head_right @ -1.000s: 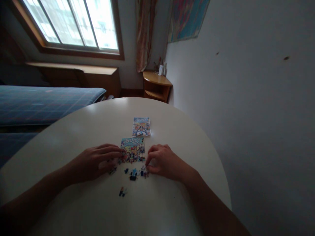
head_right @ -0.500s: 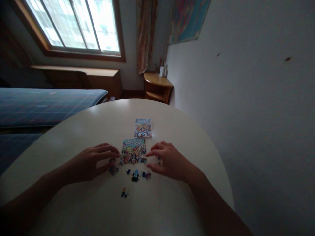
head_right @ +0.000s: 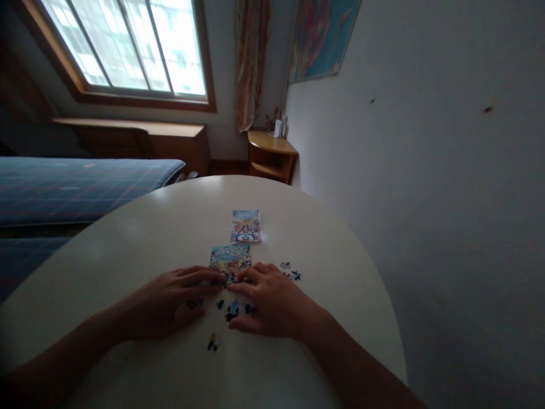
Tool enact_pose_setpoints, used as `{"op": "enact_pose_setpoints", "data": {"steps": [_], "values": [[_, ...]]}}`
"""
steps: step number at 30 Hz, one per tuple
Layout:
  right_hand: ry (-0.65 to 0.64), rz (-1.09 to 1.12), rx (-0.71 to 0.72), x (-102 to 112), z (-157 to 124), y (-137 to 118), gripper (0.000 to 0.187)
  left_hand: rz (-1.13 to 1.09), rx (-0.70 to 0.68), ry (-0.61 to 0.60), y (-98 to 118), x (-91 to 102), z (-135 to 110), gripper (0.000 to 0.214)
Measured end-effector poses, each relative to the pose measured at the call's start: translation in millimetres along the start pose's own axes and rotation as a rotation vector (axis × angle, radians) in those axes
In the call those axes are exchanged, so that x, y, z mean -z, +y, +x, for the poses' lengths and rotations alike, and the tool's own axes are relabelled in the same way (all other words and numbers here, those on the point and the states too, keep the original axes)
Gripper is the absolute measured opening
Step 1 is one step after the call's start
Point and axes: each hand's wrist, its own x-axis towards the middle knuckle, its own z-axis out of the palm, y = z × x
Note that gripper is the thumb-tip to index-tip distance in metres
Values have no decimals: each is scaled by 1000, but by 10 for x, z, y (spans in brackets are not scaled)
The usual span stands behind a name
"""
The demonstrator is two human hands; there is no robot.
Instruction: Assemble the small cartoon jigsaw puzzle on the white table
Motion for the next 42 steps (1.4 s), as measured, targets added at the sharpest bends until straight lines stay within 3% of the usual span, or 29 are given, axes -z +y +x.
{"op": "enact_pose_setpoints", "data": {"steps": [10,14,19,24,34,42], "values": [[-14,14,-9,11,-11,5,61,13,14,-23,-5,-1,3,42],[4,56,-11,108,-61,69,38,-19,46,-7,-79,111,-57,37],[-61,77,20,152,-60,54,13,-115,126,-14,-179,244,-122,22],[-80,143,43,172,-62,77,19,-200,131,-52,-187,236,-113,18],[66,175,-285,402,-261,561,14,-241,165,-70,-219,281,-134,5],[30,224,-285,381,-236,531,11,-227,129,1,-236,274,-125,10]]}}
